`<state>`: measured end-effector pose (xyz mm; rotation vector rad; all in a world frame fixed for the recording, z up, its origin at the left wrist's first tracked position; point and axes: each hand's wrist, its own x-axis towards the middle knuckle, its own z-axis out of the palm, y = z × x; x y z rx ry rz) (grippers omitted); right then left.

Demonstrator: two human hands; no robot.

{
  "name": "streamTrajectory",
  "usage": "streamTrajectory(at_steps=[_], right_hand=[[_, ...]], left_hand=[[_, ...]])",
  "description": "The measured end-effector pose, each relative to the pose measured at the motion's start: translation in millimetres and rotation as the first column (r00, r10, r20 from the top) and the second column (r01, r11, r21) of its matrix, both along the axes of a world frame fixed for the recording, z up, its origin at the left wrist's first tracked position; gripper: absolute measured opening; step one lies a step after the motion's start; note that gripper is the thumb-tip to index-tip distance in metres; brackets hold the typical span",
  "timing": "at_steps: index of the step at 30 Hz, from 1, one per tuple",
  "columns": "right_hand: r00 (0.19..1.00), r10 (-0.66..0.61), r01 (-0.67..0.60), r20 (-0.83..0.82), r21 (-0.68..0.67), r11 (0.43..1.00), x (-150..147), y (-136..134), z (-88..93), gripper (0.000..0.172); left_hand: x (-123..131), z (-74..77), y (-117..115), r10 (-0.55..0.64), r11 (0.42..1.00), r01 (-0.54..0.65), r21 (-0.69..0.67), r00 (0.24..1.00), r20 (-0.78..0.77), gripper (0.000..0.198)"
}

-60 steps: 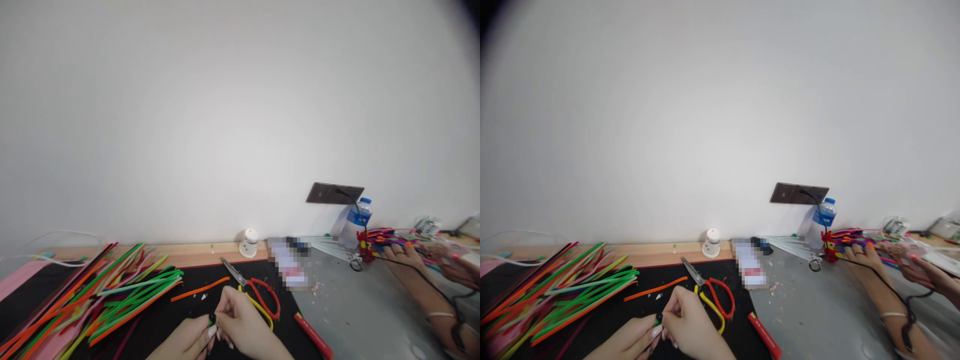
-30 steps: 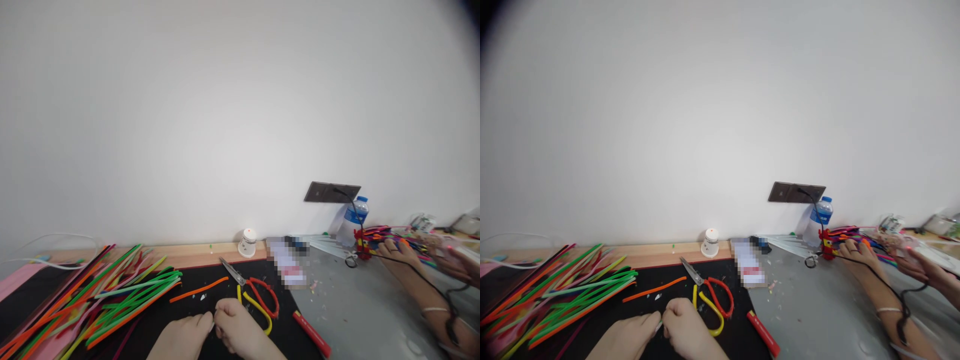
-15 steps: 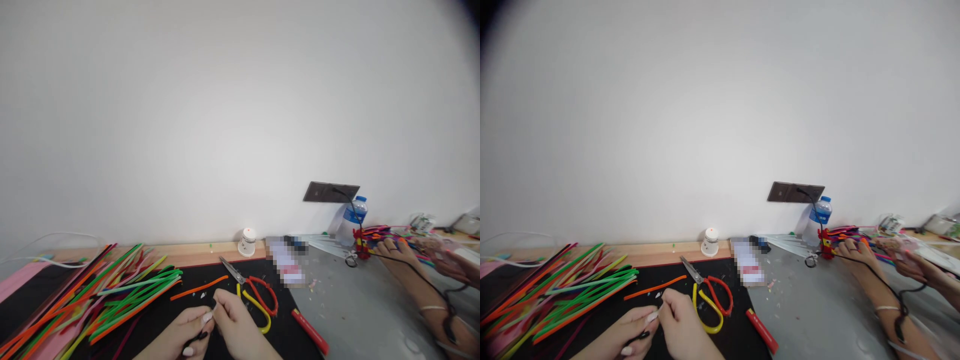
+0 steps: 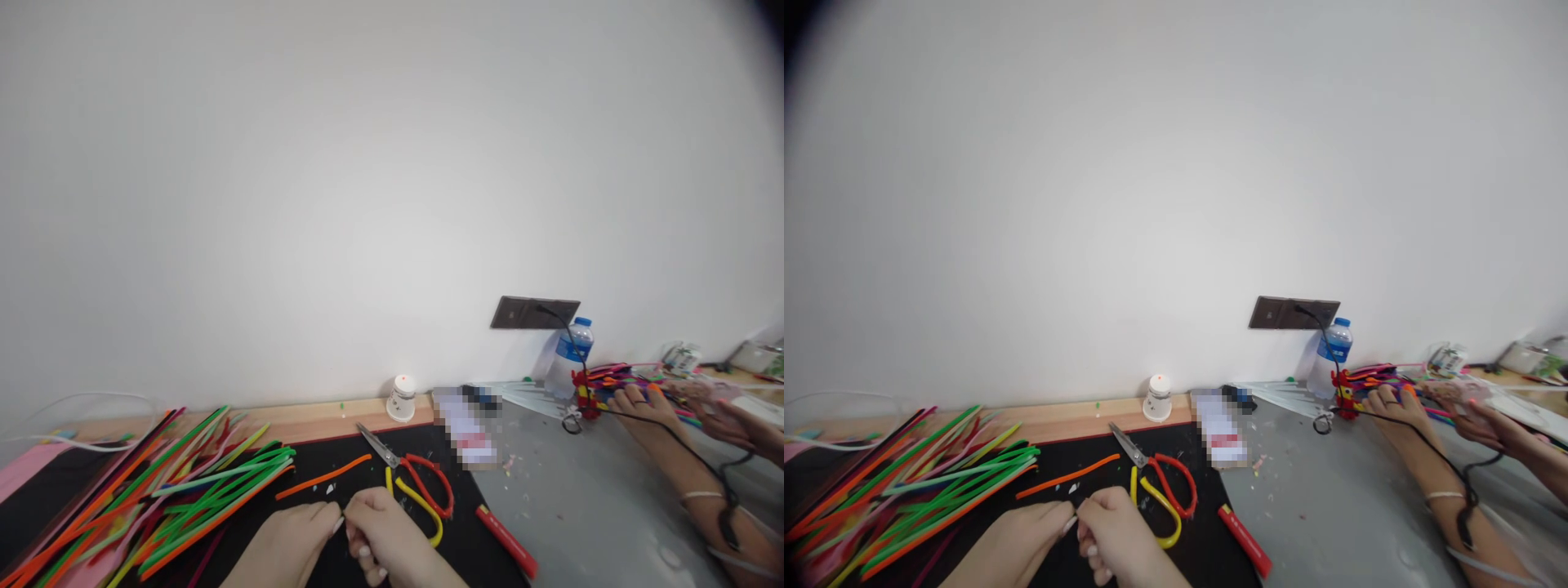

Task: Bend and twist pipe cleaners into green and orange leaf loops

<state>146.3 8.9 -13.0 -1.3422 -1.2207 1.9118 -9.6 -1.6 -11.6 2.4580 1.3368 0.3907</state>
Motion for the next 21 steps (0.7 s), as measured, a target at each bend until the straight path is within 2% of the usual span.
streamTrajectory(at_steps=[2,5,11,15,21], right_hand=[[0.998,-0.034,0.031,-0.048,-0.058,0.998,0,-1,4.0,0.010],[0.997,-0.045,0.040,-0.060,-0.079,0.996,1,-2,5.2,0.009],[0.994,0.001,-0.020,-0.110,-0.171,0.985,6,4,-6.5,0.005],[0.985,0.023,-0.063,-0.173,-0.233,0.970,7,4,-4.3,0.006],[0.977,-0.024,-0.014,-0.213,-0.172,0.985,3,1,0.6,0.008]], left_hand=[[1,1.9,1,-0.010,0.999,0.016,0.048,0.991,-0.136,0.029],[4,1.5,1,-0.024,0.996,0.042,0.074,0.973,-0.227,0.032],[4,-2.7,0,-0.008,0.989,0.044,0.138,0.968,-0.252,0.032],[4,-5.6,2,-0.003,0.988,0.044,0.149,0.965,-0.263,0.031],[7,-1.0,0,-0.004,0.992,0.036,0.120,0.966,-0.257,0.033]])
